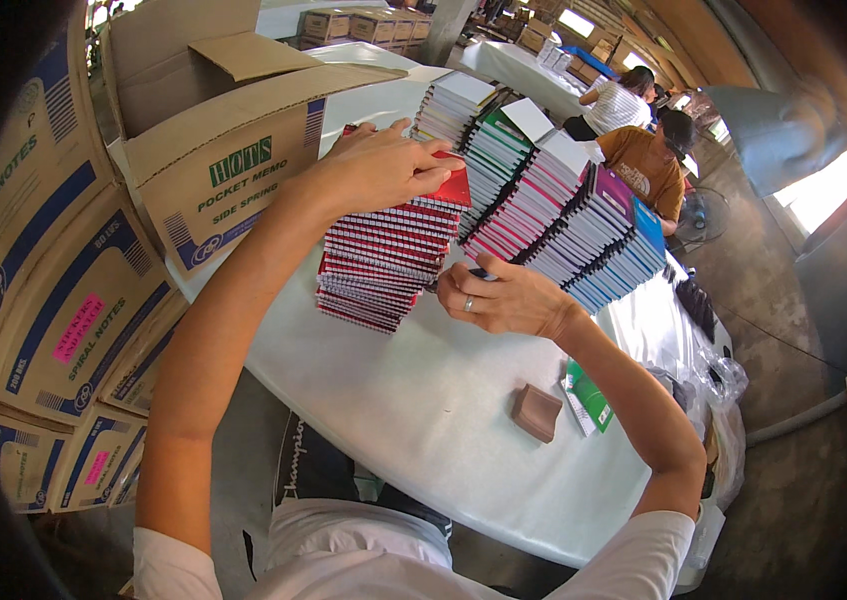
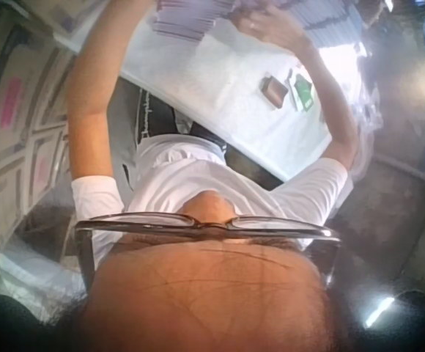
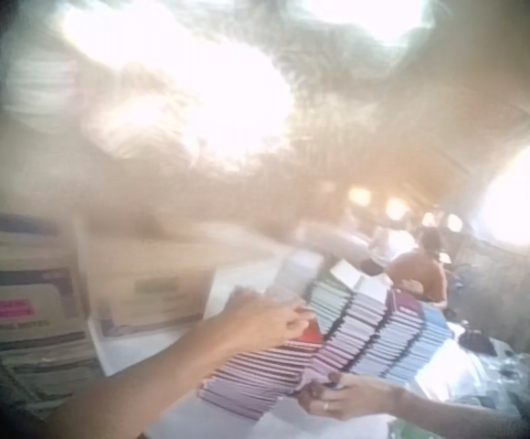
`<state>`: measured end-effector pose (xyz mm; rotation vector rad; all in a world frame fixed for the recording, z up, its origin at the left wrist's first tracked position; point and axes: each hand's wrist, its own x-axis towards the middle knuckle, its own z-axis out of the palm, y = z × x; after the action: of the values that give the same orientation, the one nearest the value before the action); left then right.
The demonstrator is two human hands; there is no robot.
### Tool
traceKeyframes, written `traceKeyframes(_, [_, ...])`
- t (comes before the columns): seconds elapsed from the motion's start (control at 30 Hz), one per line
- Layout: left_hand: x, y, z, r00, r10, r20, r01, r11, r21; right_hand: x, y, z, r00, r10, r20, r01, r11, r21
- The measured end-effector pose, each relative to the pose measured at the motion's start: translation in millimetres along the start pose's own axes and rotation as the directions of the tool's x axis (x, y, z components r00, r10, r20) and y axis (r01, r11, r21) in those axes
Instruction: The person processes notebooks by aligning a stack, using a tool to trim the wire binding, and stacking them onto others at a workstation.
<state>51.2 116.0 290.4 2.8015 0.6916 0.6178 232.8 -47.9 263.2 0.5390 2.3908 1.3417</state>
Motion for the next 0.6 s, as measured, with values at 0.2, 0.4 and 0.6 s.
traceKeyframes(0.2, [-2,-2,0,1.0,-0.012,-0.016,0.012,1.0,-0.002,31,-61,-22,0.783,0.378,0.494,-0.442,0.897,0.014])
traceKeyframes(0.4, [-3,-5,-2,1.0,0.004,-0.005,-0.004,1.0,0.029,11,-4,-25,0.97,0.189,0.153,-0.206,0.974,0.098])
traceKeyframes(0.6, [-1,0,-4,1.0,0.024,-0.006,-0.024,1.0,0.02,-3,3,-6,0.996,0.072,0.043,-0.072,0.997,0.004])
